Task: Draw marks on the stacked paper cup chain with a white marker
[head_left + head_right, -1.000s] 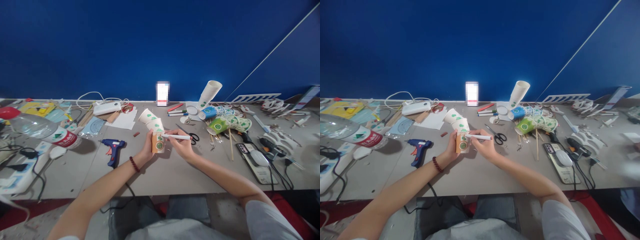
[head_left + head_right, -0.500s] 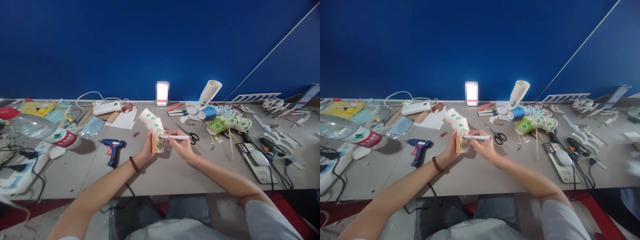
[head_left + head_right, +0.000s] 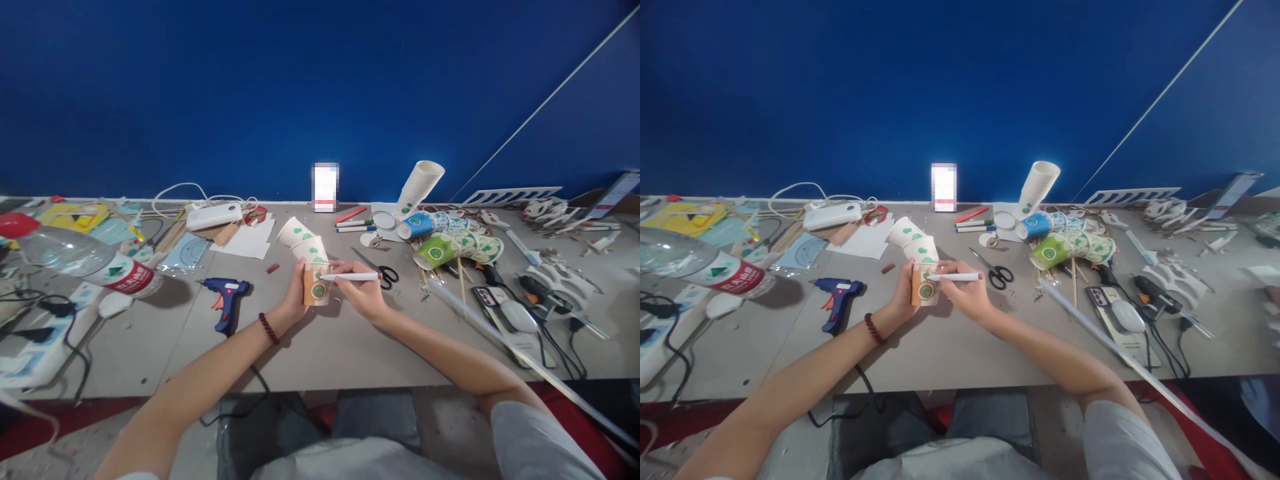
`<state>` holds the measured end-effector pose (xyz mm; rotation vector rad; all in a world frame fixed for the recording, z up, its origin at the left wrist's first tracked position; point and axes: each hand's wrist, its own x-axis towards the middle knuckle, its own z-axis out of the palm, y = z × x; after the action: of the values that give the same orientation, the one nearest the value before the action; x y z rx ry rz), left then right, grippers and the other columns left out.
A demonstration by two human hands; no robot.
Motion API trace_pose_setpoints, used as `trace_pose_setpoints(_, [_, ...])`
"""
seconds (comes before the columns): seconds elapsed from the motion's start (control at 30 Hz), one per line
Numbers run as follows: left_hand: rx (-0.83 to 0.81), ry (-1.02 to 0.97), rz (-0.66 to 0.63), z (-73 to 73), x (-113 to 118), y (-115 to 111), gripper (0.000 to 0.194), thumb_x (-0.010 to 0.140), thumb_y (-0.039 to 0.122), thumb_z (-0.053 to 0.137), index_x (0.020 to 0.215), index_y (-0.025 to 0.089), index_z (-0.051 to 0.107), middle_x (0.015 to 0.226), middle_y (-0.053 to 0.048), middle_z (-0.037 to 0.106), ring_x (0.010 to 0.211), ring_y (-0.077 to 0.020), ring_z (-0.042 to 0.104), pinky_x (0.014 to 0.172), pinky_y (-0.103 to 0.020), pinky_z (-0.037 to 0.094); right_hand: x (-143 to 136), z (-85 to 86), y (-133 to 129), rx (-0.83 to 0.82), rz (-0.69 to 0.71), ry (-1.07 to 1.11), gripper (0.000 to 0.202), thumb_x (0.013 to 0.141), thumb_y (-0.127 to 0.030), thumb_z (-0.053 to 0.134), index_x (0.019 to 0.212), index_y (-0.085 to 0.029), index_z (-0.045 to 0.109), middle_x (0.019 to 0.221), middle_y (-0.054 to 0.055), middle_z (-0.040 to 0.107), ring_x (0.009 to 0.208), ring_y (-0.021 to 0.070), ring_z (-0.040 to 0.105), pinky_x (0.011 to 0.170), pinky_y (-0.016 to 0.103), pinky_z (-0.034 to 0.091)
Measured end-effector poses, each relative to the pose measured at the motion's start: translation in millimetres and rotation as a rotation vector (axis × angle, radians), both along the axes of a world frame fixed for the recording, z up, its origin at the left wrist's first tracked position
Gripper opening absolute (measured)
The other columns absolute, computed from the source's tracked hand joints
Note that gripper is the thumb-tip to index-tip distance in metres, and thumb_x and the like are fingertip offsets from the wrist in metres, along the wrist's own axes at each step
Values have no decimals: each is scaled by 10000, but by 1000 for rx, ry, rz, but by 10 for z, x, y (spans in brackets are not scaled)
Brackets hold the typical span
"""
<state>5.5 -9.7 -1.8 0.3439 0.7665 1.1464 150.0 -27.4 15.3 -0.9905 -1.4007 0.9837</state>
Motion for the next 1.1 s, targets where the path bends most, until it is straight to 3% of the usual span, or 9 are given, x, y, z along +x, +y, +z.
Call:
trace_pose_setpoints(0.23, [-7,16,19,4,7,2,398,860,528,574,854,149,694,741,-45,728,618,-173,642,619,-276,485,-3,-1,-9,0,4,-9,23,755,-240,667,735,-230,671,845,60,768,1069,301,723,888,436,573])
trace_pose_setpoints(0.57, [0,0,-30,21,-6,-4,393,847,522,584,892,150,701,768,-64,736,673,-202,673,636,-295,491,1,-58,12,-31,-20,12,62,833,-273,653,854,-217,672,921,78,768,1016,268,735,727,346,615])
trace_pose_setpoints(0.87, [-26,29,20,10,7,4,393,855,530,579,852,153,689,763,-46,728,653,-184,651,645,-284,482,9,-7,-8,17,22,-11,58,771,-253,674,717,-230,670,822,55,760,1080,305,717,900,433,567])
trace_pose_setpoints(1.1, [-10,19,-7,14,-4,-6,403,861,536,568,869,154,697,727,-44,717,634,-192,650,623,-287,476,-10,-7,-12,1,-3,13,67,772,-284,691,739,-231,665,877,66,768,1038,300,728,858,429,584])
